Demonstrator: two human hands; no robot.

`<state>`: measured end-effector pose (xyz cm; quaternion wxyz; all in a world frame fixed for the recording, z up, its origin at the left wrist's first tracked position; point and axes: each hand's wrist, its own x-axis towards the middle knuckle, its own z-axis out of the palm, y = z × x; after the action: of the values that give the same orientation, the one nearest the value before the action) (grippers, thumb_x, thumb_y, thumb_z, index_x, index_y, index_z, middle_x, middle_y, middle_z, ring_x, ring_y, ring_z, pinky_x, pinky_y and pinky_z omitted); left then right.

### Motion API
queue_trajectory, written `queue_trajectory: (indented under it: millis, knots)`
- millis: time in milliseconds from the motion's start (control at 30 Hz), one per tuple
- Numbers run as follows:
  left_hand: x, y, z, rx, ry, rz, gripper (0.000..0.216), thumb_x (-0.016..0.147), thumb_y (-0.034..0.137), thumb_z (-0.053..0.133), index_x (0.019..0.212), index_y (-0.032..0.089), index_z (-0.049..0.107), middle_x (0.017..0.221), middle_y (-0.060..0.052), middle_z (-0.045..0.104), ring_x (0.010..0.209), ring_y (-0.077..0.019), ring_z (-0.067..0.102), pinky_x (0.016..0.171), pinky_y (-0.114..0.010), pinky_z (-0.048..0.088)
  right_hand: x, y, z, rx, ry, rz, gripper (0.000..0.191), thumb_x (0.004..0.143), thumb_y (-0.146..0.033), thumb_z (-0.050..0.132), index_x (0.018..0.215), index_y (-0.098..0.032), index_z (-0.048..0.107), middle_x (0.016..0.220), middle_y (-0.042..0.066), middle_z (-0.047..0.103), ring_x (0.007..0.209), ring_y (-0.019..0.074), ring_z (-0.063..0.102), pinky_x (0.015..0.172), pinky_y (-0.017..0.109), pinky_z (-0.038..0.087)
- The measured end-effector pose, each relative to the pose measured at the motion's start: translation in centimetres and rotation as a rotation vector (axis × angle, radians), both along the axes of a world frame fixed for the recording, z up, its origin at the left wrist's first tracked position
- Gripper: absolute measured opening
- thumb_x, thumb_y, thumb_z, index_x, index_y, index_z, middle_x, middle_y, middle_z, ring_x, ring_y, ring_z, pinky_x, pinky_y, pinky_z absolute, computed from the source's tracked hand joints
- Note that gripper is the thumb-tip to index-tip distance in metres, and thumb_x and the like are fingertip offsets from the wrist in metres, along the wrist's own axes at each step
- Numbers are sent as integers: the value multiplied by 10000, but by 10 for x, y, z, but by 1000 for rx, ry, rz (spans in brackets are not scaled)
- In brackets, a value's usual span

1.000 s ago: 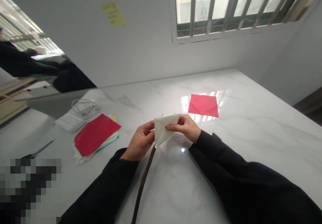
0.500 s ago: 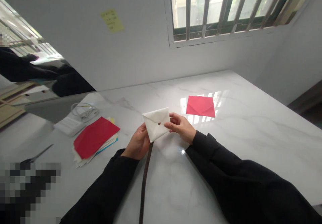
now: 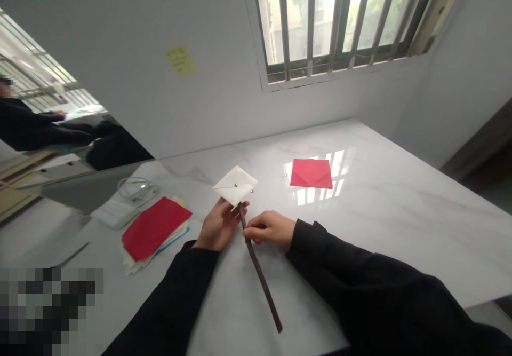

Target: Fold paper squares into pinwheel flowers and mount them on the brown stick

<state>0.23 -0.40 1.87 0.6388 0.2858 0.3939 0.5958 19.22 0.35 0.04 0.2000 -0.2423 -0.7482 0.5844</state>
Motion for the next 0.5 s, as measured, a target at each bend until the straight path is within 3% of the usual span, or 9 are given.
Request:
queue_trajectory:
  millis: [100,267,367,500]
  knots:
    - [-3,0,-5,-41,73,-133,443,777,159,782,1197,192,643,1171,-100,777,878,-197,750,817,-310,583,1,7,0,88,-22,-136,357,986,-400,596,728,-158,642,649,-9,596,610,116,492,626,260,376]
    - [1,-5,-8,-40,180,-235,582,748,273,879,1271,161,648,1122,-137,782,935,-217,747,828,-304,561,2,10,-1,205,-52,-213,329,981,-339,560,699,-173,590,632,-20,581,605,116,499,640,262,371]
    - [5,-7,-7,25,251,-221,638,723,356,930,1274,142,689,1039,-102,773,897,-192,726,839,-300,553,2,9,-2,293,-85,-270,365,965,-374,604,661,-175,574,582,-39,514,579,107,455,613,267,328]
    - [4,-7,-1,122,336,-103,688,741,421,919,1332,149,694,916,-37,728,798,-157,673,791,-307,558,4,9,2,282,-67,-352,427,997,-482,582,722,-170,679,572,-31,543,561,114,476,599,271,336]
